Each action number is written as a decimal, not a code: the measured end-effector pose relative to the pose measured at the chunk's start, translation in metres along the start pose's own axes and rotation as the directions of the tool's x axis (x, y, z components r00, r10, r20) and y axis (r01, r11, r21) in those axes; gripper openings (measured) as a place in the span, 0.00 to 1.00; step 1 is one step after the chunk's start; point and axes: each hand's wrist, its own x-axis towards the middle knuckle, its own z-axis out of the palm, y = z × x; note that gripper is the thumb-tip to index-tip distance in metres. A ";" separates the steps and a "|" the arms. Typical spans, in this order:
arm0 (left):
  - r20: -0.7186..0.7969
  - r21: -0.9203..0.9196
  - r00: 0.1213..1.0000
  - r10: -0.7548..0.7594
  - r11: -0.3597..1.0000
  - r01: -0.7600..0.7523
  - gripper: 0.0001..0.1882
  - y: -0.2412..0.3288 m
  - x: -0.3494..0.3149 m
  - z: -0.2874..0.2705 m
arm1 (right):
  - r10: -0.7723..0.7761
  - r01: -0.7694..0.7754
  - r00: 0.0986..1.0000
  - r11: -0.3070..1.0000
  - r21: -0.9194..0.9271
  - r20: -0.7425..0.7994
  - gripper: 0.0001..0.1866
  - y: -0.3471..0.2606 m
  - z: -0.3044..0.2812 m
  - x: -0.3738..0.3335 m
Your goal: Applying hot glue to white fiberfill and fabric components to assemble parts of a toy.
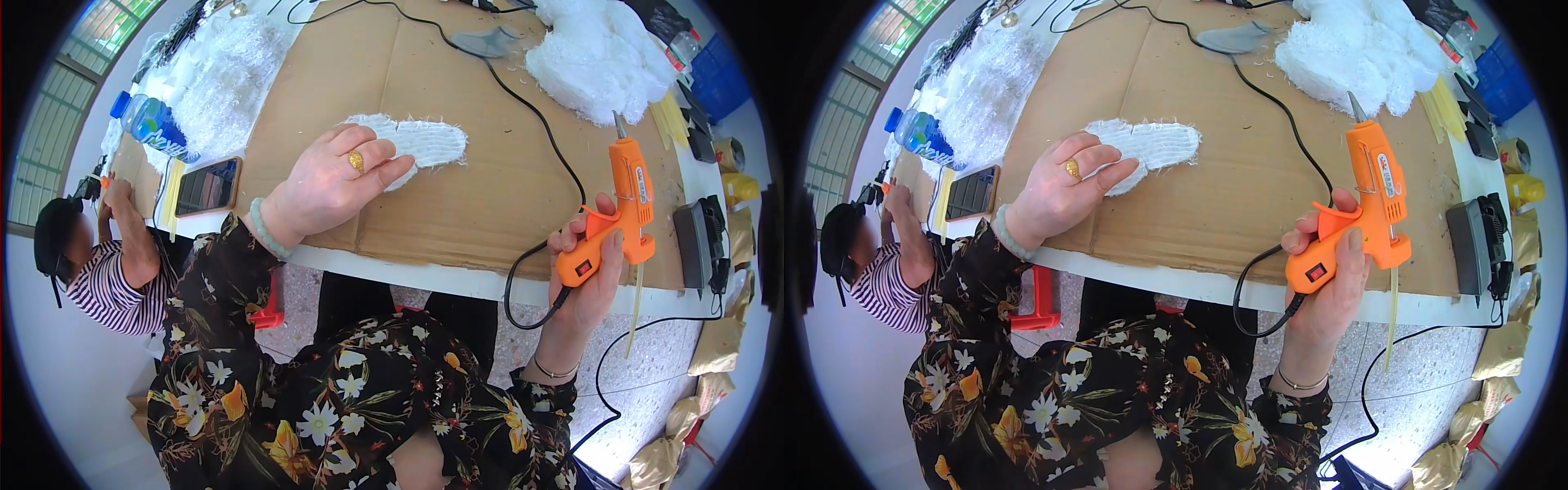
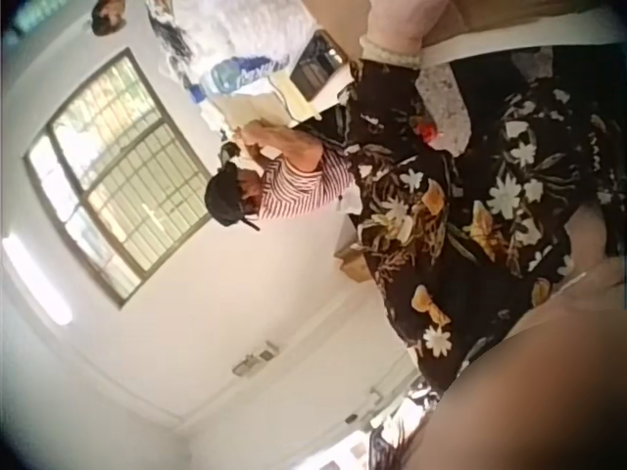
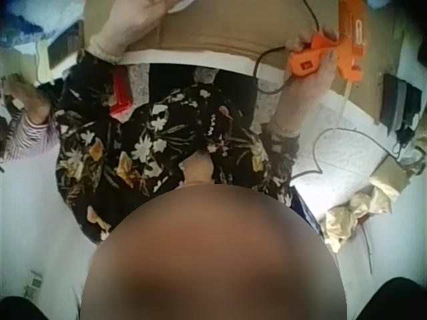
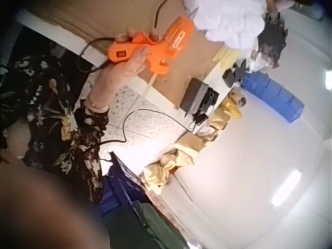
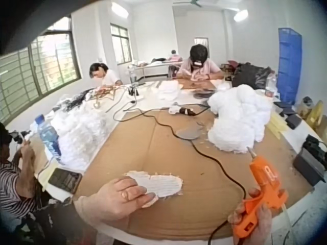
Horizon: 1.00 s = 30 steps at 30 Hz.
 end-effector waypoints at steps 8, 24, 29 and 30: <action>0.077 0.002 0.997 -0.028 1.000 0.028 0.16 -0.002 0.002 0.007 | 0.003 -0.003 1.000 1.000 0.022 -0.005 0.23 0.003 -0.008 0.004; 0.156 -0.123 0.981 -0.119 0.983 0.139 0.15 -0.007 -0.011 -0.008 | 0.013 -0.015 0.998 1.000 0.021 0.057 0.23 0.008 0.004 -0.006; 0.147 -0.049 0.987 -0.063 0.996 0.071 0.13 -0.009 -0.015 -0.009 | 0.030 -0.031 0.997 0.999 0.013 0.067 0.23 0.011 0.010 -0.006; 0.153 -0.036 0.987 -0.045 0.998 0.051 0.12 -0.008 -0.015 -0.011 | 0.026 -0.027 0.997 1.000 0.014 0.076 0.23 0.010 0.010 -0.007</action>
